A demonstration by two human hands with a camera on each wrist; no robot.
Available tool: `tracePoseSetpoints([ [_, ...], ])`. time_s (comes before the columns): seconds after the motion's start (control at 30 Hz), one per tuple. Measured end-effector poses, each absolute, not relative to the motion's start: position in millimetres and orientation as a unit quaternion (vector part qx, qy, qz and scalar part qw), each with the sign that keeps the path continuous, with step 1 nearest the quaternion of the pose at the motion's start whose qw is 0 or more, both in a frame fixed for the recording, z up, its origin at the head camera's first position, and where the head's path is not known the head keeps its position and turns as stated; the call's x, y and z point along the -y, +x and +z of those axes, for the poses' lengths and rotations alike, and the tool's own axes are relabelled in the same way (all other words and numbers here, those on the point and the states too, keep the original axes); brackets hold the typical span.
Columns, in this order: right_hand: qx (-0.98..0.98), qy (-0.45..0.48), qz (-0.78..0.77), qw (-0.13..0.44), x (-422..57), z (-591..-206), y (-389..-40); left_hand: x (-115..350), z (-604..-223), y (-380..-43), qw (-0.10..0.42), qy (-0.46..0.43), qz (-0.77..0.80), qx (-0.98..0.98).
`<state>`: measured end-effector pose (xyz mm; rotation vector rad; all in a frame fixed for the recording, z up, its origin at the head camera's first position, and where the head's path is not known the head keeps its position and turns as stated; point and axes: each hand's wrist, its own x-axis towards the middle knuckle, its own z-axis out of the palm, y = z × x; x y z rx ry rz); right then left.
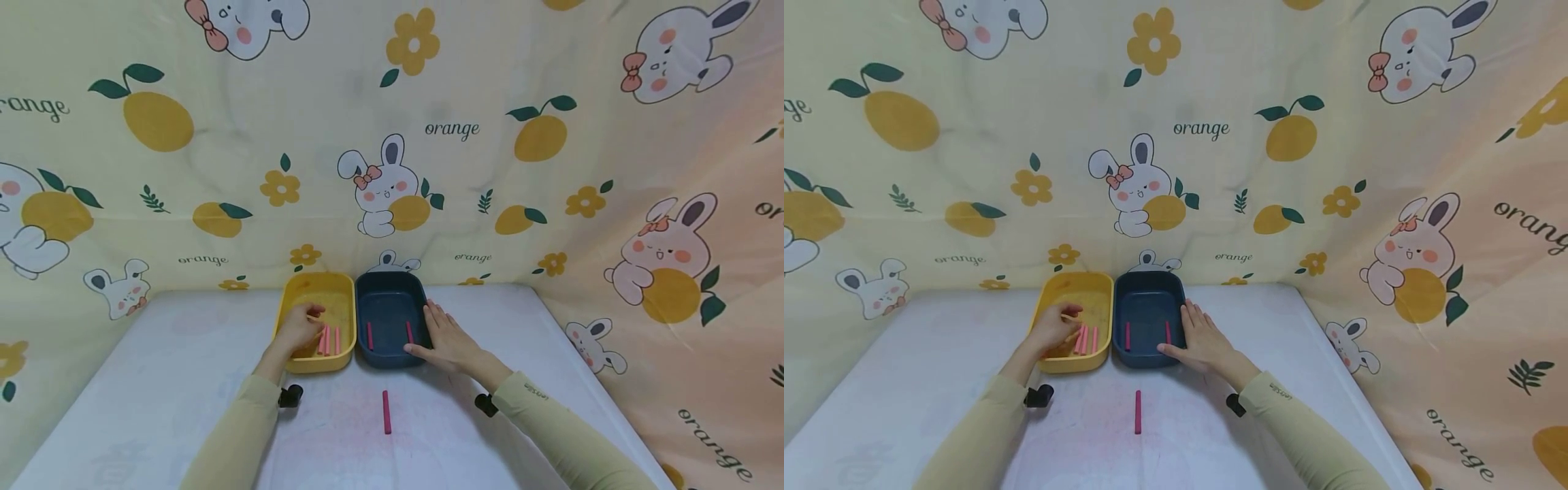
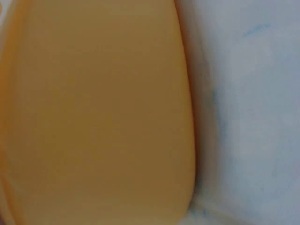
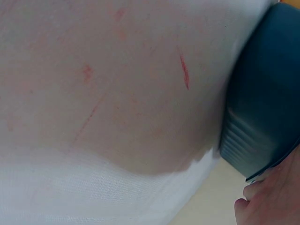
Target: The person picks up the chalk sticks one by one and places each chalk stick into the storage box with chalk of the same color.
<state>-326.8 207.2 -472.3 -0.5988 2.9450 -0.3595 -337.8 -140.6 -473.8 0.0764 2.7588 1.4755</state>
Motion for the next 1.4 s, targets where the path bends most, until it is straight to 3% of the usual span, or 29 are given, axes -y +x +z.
tracePoseSetpoints([
  [0.27,-0.972,-0.194,-0.118,0.059,-207,-473,-326,138,-467,-327,-0.046,0.037,0.48,-0.875],
  [0.7,-0.972,-0.196,-0.122,0.055,-208,-474,-326,122,-444,-292,-0.084,0.065,0.484,-0.869],
  [1.2,-0.972,-0.191,-0.122,0.057,-206,-473,-325,96,-438,-255,-0.082,0.114,0.478,-0.867],
  [1.4,-0.973,-0.189,-0.12,0.057,-206,-473,-326,84,-441,-242,-0.05,0.138,0.476,-0.867],
])
